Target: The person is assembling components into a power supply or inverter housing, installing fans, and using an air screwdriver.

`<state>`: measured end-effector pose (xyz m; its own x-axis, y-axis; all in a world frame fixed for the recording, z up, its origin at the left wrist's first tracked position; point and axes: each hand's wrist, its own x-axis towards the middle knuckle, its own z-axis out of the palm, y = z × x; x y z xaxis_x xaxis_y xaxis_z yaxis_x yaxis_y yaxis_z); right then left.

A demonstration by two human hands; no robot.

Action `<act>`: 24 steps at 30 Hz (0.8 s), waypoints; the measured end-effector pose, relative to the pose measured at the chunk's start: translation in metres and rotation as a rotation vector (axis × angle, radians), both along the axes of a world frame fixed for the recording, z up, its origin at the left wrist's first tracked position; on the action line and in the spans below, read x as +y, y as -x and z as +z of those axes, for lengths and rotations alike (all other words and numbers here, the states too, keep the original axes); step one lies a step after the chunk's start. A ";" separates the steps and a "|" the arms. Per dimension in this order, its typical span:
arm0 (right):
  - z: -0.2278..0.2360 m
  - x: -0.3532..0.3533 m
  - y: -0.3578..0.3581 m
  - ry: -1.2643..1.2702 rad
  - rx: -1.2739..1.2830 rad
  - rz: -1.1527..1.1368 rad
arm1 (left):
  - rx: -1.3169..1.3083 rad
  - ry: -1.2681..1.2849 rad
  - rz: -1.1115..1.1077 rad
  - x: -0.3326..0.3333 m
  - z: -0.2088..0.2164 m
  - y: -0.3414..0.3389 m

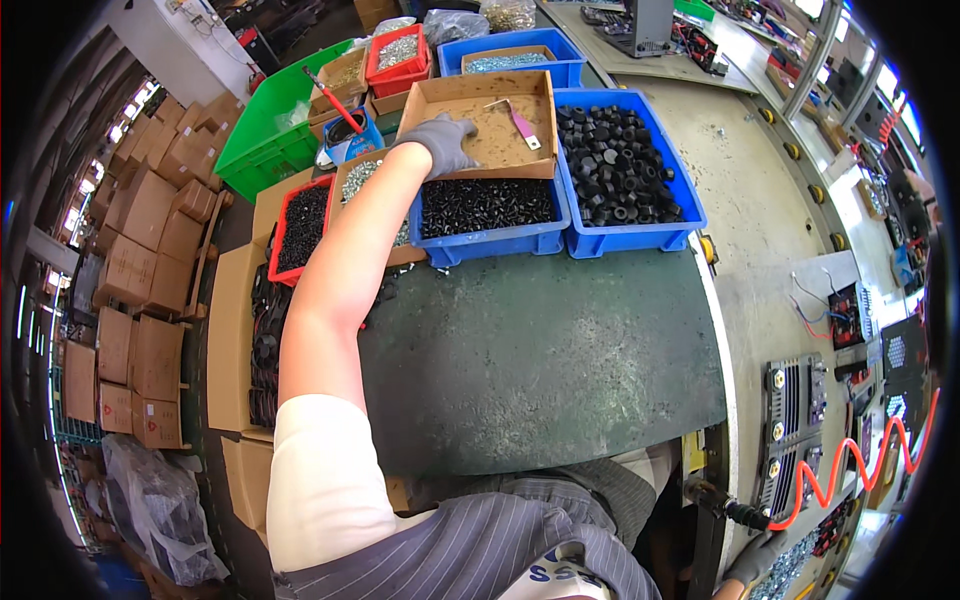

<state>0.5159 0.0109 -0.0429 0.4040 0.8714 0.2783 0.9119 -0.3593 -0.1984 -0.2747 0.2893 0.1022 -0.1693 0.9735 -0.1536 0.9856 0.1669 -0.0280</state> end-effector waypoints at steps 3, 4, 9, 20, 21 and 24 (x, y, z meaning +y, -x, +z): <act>0.003 -0.008 -0.009 0.093 0.019 -0.017 | 0.012 -0.056 -0.032 0.001 0.003 -0.002; 0.002 -0.010 -0.012 0.070 0.029 -0.014 | -0.050 -0.002 0.011 0.003 0.005 -0.003; -0.006 -0.019 -0.027 0.051 0.005 0.009 | -0.089 0.053 -0.006 0.011 0.018 -0.002; -0.001 -0.016 -0.012 0.062 0.060 -0.029 | -0.008 0.078 0.221 0.046 0.044 -0.040; -0.001 -0.013 -0.009 -0.007 0.079 -0.030 | -0.008 0.045 0.272 0.056 0.037 -0.052; 0.002 -0.010 -0.006 -0.178 0.179 -0.077 | -0.015 -0.007 0.331 0.072 0.015 -0.067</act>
<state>0.5216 0.0012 -0.0411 0.5238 0.7797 0.3430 0.8279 -0.3712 -0.4205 -0.2077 0.3611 0.1170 -0.4745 0.8670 -0.1523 0.8780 0.4784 -0.0119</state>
